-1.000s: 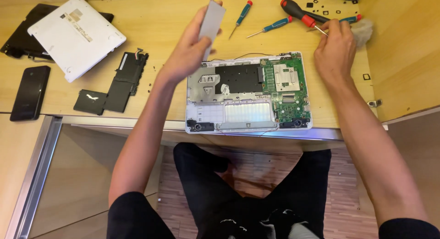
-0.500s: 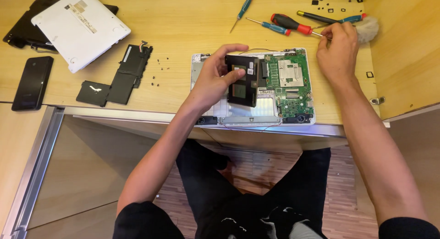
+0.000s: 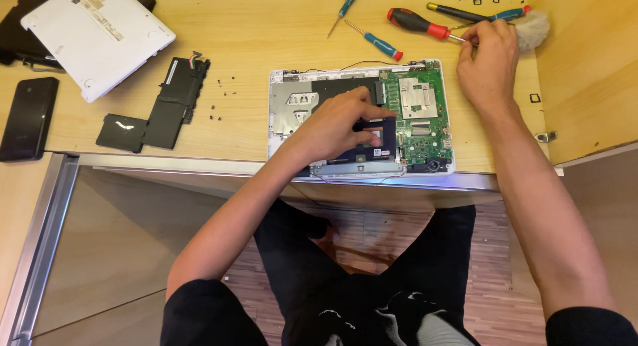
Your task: Repairing a laptop by removing screws, cleaning internal components with a brush, and repositioning parts.
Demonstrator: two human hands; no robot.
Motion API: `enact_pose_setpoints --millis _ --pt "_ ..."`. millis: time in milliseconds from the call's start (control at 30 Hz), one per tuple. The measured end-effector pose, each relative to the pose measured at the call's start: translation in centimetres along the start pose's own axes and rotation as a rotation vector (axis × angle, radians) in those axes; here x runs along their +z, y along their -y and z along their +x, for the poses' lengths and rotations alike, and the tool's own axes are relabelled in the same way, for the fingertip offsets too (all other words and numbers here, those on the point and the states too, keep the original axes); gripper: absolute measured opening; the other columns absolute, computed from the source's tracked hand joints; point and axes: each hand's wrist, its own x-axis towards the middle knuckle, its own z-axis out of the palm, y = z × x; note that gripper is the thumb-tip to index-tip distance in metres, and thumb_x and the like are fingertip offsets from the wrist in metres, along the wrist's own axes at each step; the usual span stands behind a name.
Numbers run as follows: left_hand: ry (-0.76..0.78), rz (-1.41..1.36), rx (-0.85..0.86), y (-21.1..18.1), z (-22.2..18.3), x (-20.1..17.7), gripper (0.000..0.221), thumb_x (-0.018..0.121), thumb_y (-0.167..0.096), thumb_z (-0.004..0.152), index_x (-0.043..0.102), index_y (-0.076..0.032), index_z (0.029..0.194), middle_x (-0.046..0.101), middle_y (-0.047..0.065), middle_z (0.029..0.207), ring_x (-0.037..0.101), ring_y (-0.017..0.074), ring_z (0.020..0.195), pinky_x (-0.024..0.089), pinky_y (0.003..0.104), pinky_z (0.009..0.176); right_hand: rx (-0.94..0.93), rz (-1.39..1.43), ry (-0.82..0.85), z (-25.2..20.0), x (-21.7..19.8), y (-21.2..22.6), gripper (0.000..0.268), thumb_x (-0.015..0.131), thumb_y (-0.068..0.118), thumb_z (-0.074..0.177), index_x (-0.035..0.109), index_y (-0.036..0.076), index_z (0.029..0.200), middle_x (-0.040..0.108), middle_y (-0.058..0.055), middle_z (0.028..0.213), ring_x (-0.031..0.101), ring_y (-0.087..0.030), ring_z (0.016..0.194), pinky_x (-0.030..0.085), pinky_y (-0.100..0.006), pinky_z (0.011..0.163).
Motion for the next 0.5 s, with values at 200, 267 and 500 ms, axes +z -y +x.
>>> enact_pose_setpoints --millis 200,267,500 --pt "-0.022 0.081 0.051 -0.2 -0.5 0.7 0.059 0.078 -0.033 0.09 0.061 -0.017 0.144 0.05 0.009 0.103 0.057 0.031 0.098 0.048 0.045 0.076 -0.001 0.003 0.006 0.1 -0.2 0.0 0.009 0.064 -0.003 0.098 0.069 0.0 0.105 0.059 -0.016 0.101 0.054 -0.035 0.1 0.043 -0.046 0.085" --pt "-0.031 0.12 0.042 -0.4 -1.1 0.8 0.06 0.077 -0.036 0.091 0.061 -0.016 0.145 0.052 0.008 0.105 0.054 0.0288 0.098 0.047 0.043 0.078 0.001 0.006 0.003 0.0 -0.2 0.1 0.009 0.064 -0.003 0.098 0.069 0.0 0.105 0.059 -0.016 0.1 0.054 -0.035 0.1 0.043 -0.046 0.085" --pt "-0.073 0.229 0.061 -0.9 -1.7 1.5 0.062 0.08 -0.04 0.087 0.063 -0.015 0.142 0.056 0.008 0.108 0.052 0.0282 0.102 0.05 0.044 0.074 -0.028 0.021 -0.017 0.0 0.3 -0.7 0.01 0.064 -0.004 0.097 0.069 0.001 0.105 0.058 -0.016 0.1 0.053 -0.035 0.098 0.043 -0.046 0.083"
